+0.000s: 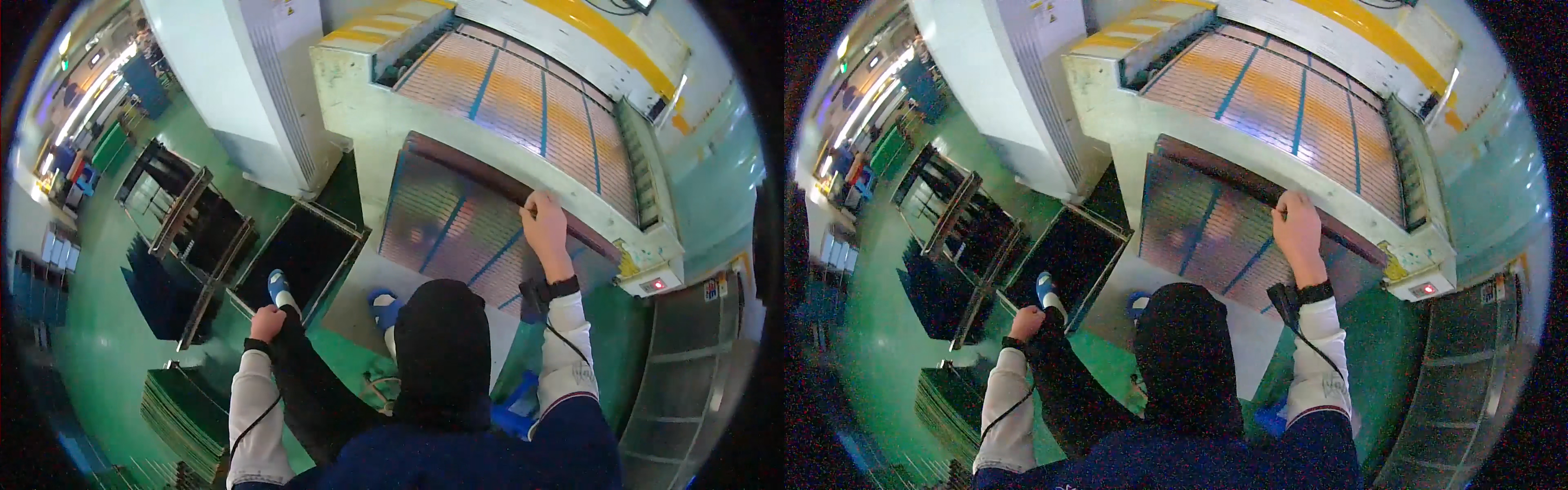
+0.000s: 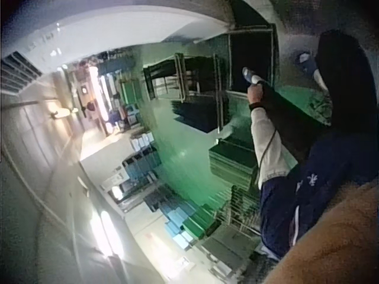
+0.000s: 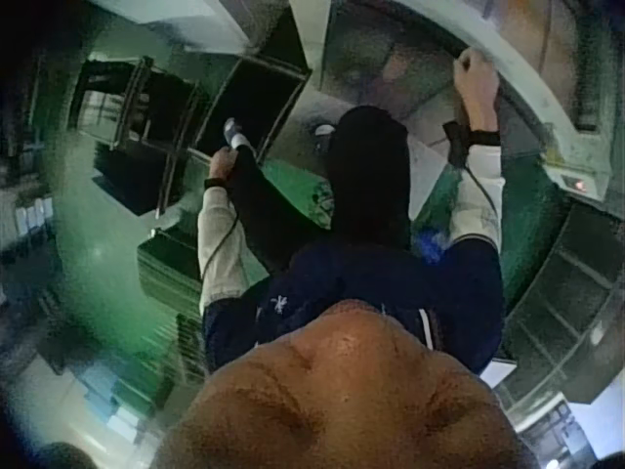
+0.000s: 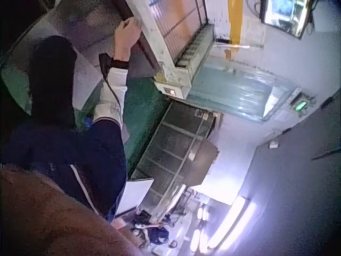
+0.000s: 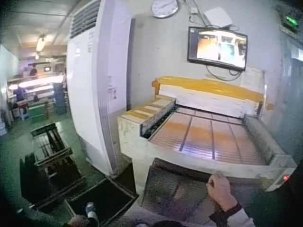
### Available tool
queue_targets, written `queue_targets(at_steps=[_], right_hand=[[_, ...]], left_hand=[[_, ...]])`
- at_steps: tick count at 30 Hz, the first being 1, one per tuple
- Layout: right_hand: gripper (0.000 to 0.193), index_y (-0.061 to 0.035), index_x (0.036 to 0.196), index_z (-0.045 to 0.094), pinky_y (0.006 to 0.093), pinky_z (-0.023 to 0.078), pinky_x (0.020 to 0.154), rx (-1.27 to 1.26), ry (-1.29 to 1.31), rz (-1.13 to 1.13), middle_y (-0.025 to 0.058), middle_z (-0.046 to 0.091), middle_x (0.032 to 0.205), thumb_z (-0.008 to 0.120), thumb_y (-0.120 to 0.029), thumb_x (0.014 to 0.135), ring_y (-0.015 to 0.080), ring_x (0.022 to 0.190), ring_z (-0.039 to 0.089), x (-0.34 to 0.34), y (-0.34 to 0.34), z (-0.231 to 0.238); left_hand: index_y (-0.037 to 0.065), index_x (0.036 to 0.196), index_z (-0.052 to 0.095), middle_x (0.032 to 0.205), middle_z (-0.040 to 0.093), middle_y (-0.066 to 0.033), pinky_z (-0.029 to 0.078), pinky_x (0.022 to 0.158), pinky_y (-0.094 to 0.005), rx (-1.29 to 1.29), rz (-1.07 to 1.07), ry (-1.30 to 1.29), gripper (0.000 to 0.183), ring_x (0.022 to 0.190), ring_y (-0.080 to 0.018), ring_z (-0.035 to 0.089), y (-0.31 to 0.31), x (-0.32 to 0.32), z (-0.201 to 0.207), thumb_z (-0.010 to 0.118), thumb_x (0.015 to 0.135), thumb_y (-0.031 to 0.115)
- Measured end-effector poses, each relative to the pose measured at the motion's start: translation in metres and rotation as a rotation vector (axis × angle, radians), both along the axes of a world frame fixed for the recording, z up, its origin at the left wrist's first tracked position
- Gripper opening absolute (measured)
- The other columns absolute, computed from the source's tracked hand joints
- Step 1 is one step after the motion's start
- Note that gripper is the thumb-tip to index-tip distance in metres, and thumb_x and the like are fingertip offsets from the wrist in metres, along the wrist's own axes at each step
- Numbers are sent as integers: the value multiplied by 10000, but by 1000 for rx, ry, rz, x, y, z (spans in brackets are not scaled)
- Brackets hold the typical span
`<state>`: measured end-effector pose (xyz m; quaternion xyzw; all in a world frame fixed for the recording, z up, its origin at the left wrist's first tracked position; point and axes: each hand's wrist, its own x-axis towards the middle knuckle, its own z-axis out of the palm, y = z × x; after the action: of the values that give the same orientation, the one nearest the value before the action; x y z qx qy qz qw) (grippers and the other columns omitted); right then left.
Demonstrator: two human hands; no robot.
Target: Operating a sheet metal machine by loading metal sheets into it.
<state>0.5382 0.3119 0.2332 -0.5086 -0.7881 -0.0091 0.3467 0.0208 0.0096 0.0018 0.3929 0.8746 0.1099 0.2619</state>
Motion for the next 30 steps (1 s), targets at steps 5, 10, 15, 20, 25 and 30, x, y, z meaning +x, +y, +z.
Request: queue_targets(at_steps=[5, 10, 15, 20, 25, 30], right_hand=[[219, -58, 803, 535, 388, 445, 619, -300, 22, 101, 112, 561, 699, 723, -136, 721, 304, 652, 552, -13, -21, 17], [243, -3, 695, 542, 352, 433, 578, -549, -233, 250, 123, 549, 608, 703, -183, 729, 242, 581, 561, -8, -32, 16], [214, 24, 803, 633, 350, 419, 562, -652, -196, 203, 124, 574, 620, 684, -177, 751, 210, 535, 531, -17, -43, 11], [208, 25, 794, 609, 363, 405, 564, -599, -197, 237, 103, 567, 622, 691, -163, 761, 211, 552, 527, -15, -36, 2], [205, 28, 814, 616, 362, 420, 596, -576, -272, 240, 114, 587, 654, 706, -149, 761, 219, 596, 553, -2, -29, -5], [213, 19, 791, 607, 329, 411, 594, -607, -247, 199, 65, 583, 656, 706, -164, 747, 150, 618, 535, -1, -25, -9]], left_hand=[[72, 957, 715, 1007, 674, -216, 495, 890, -480, -24, 60, -80, 354, 985, -412, 624, -9, -7, -2, 534, 796, 330], [37, 994, 709, 1080, 676, -200, 483, 917, -464, -172, 8, 6, 437, 1024, -391, 631, 4, -4, 0, 506, 822, 385], [36, 1090, 687, 1168, 650, -201, 453, 975, -441, -156, 136, -36, 476, 1141, -415, 565, 0, -1, 4, 562, 786, 381], [135, 1115, 699, 1185, 651, -136, 464, 975, -424, -183, 171, -145, 444, 1163, -401, 530, -7, 2, 19, 613, 758, 385], [152, 1102, 706, 1168, 658, -109, 490, 940, -430, -216, 136, -102, 470, 1170, -374, 523, 0, 9, 33, 676, 707, 404], [97, 925, 747, 889, 715, -121, 520, 843, -391, -151, 103, -8, 437, 814, -323, 673, -9, -1, 12, 659, 691, 455]])
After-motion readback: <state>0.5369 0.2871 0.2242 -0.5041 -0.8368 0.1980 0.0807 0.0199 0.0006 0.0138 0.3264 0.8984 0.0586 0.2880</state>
